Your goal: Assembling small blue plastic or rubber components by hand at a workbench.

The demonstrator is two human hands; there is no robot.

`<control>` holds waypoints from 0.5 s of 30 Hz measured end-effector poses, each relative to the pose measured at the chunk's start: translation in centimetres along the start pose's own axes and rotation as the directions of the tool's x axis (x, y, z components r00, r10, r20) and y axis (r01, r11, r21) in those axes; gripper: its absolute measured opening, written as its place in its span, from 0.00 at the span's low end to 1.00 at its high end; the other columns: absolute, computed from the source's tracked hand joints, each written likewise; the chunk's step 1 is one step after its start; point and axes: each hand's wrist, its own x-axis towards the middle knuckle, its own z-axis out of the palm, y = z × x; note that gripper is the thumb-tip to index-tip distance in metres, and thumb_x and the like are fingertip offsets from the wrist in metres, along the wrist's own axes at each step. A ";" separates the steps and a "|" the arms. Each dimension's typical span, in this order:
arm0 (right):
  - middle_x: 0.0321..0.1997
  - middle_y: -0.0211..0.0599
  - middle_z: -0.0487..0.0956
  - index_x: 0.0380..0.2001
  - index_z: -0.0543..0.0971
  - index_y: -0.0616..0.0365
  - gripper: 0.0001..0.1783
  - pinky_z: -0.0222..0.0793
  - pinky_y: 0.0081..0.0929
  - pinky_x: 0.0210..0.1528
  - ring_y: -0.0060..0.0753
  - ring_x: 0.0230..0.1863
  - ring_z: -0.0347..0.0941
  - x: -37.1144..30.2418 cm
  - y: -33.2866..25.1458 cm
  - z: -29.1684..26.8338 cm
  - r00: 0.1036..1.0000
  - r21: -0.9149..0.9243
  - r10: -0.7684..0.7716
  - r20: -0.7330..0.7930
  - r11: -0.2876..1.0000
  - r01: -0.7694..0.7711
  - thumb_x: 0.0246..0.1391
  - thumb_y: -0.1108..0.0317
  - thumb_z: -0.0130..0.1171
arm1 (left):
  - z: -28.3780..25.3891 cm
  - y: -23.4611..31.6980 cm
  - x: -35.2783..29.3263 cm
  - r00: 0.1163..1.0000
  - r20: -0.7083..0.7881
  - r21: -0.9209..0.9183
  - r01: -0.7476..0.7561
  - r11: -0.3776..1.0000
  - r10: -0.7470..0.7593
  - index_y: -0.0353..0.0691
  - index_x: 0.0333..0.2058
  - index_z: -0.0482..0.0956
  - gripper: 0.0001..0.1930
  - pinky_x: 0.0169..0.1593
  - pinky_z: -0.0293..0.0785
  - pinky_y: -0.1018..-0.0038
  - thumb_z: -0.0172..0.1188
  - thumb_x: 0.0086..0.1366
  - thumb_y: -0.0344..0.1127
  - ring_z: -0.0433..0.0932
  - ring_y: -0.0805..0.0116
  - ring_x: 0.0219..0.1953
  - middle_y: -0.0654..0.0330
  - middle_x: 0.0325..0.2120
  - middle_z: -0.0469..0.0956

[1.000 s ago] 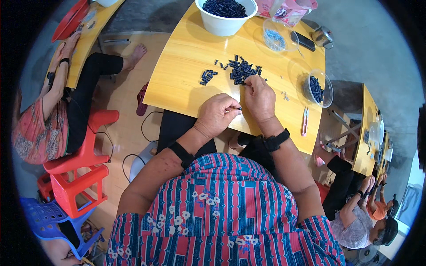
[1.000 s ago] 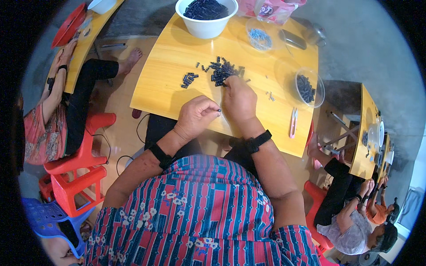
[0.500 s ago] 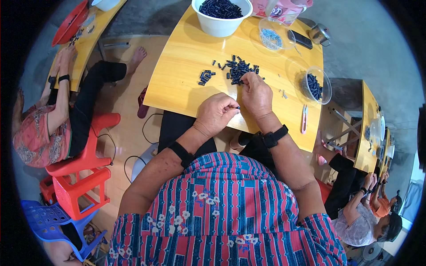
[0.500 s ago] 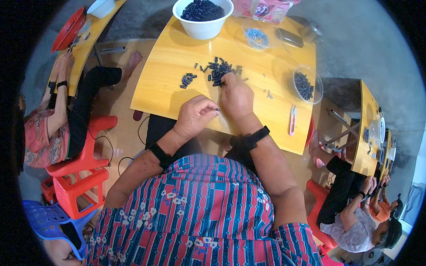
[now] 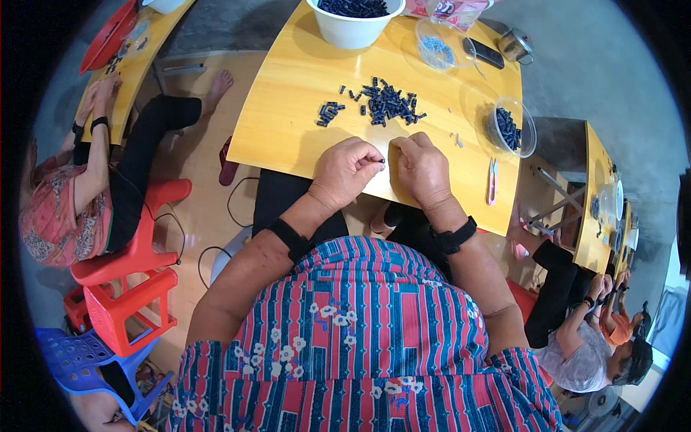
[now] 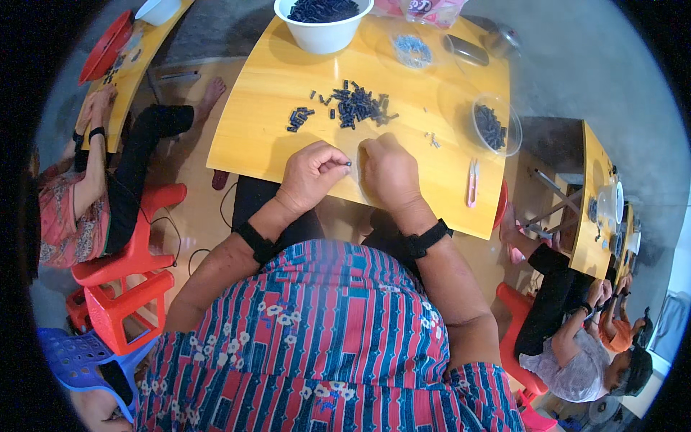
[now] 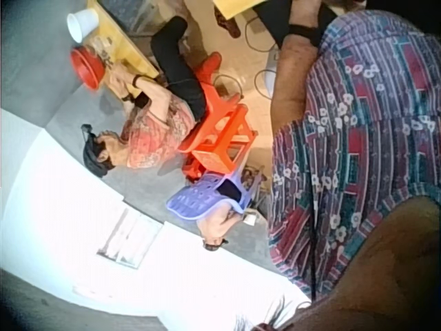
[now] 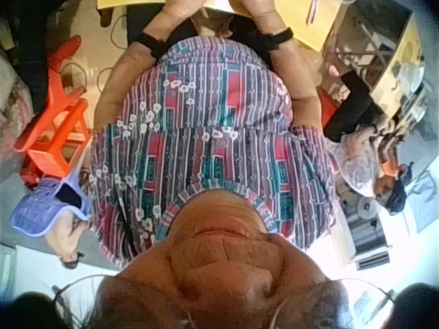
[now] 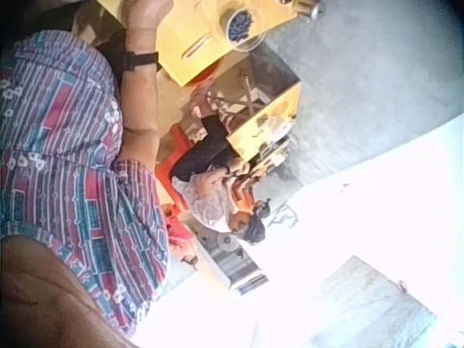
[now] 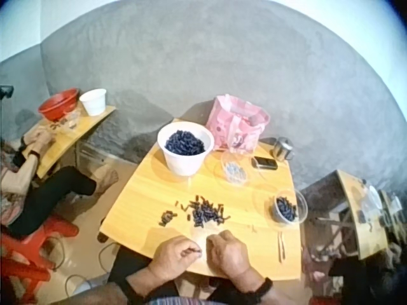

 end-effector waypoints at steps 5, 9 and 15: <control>0.30 0.45 0.74 0.30 0.78 0.53 0.04 0.72 0.43 0.33 0.51 0.30 0.75 -0.4 0.6 0.2 1.000 -0.029 0.004 0.009 1.000 -0.003 0.51 0.71 0.55 | 0.0 -0.2 0.1 1.000 0.013 0.025 -0.013 1.000 0.012 0.36 0.30 0.80 0.04 0.33 0.73 0.80 0.66 0.55 0.28 0.76 0.76 0.25 0.62 0.25 0.76; 0.30 0.45 0.74 0.30 0.78 0.53 0.03 0.73 0.43 0.34 0.52 0.30 0.75 -0.7 1.5 0.4 1.000 -0.031 0.025 -0.003 0.999 -0.025 0.51 0.71 0.55 | 0.2 -0.5 0.0 1.000 -0.014 0.016 -0.016 1.000 0.016 0.36 0.32 0.80 0.05 0.33 0.73 0.80 0.65 0.56 0.28 0.75 0.78 0.25 0.63 0.25 0.78; 0.32 0.45 0.77 0.31 0.78 0.56 0.04 0.73 0.43 0.38 0.53 0.35 0.76 -0.9 1.3 0.1 0.994 -0.039 0.111 0.012 0.993 -0.111 0.51 0.74 0.54 | 0.3 -1.3 0.2 1.000 -0.023 -0.046 -0.020 0.999 0.019 0.35 0.32 0.80 0.05 0.33 0.73 0.81 0.65 0.57 0.28 0.74 0.80 0.26 0.64 0.25 0.79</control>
